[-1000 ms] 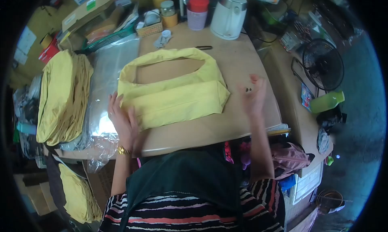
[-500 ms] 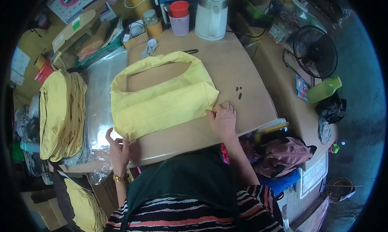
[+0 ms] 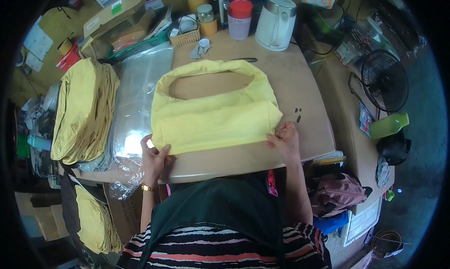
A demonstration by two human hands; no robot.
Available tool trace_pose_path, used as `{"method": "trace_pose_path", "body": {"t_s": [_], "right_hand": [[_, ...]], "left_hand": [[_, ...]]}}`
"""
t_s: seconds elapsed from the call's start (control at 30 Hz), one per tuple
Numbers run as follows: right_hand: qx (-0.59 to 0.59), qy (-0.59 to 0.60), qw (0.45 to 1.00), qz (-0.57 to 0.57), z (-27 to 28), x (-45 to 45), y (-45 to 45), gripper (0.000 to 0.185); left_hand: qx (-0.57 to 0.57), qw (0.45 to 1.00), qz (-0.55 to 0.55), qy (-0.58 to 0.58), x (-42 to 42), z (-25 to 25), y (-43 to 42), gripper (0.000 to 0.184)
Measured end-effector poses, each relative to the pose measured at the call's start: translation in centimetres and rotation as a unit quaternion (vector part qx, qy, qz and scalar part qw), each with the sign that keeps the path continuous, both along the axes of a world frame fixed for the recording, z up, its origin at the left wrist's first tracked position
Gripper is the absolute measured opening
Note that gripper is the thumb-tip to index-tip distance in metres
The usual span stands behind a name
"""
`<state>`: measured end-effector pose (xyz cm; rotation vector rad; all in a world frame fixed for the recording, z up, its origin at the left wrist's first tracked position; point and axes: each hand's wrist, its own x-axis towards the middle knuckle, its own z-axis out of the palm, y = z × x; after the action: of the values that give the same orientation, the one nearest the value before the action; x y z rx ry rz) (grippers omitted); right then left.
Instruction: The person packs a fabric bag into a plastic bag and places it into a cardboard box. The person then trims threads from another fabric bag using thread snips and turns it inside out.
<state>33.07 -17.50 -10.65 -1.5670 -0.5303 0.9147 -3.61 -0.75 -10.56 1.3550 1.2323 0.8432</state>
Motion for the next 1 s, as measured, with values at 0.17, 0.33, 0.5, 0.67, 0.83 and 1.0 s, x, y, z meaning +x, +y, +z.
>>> {"method": "trace_pose_path", "body": {"t_s": [0.17, 0.33, 0.5, 0.67, 0.83, 1.0], "right_hand": [[-0.074, -0.296, 0.952, 0.017, 3.3, 1.7, -2.3, 0.071], [0.017, -0.587, 0.784, 0.2, 7.5, 2.8, 6.9, 0.087], [-0.197, -0.547, 0.671, 0.46, 10.3, 1.8, 9.8, 0.028], [-0.065, -0.646, 0.66, 0.378, 6.7, 2.0, 4.8, 0.011], [-0.011, -0.702, 0.641, 0.309, 4.0, 1.9, 2.7, 0.011], [0.054, -0.714, 0.649, 0.258, 2.5, 3.4, 1.6, 0.015]], "left_hand": [[0.263, 0.909, 0.029, 0.321, -0.7, 6.8, -0.1, 0.088], [0.413, 0.818, -0.23, 0.327, 6.6, 7.7, 4.3, 0.085], [0.289, 0.714, -0.42, 0.48, 9.3, 9.0, 6.3, 0.05], [0.375, 0.732, -0.387, 0.417, 5.4, 7.5, 4.4, 0.019], [0.368, 0.79, -0.351, 0.343, 3.7, 5.3, 3.3, 0.01], [0.396, 0.783, -0.338, 0.341, 2.8, 3.4, 4.3, 0.016]]}}
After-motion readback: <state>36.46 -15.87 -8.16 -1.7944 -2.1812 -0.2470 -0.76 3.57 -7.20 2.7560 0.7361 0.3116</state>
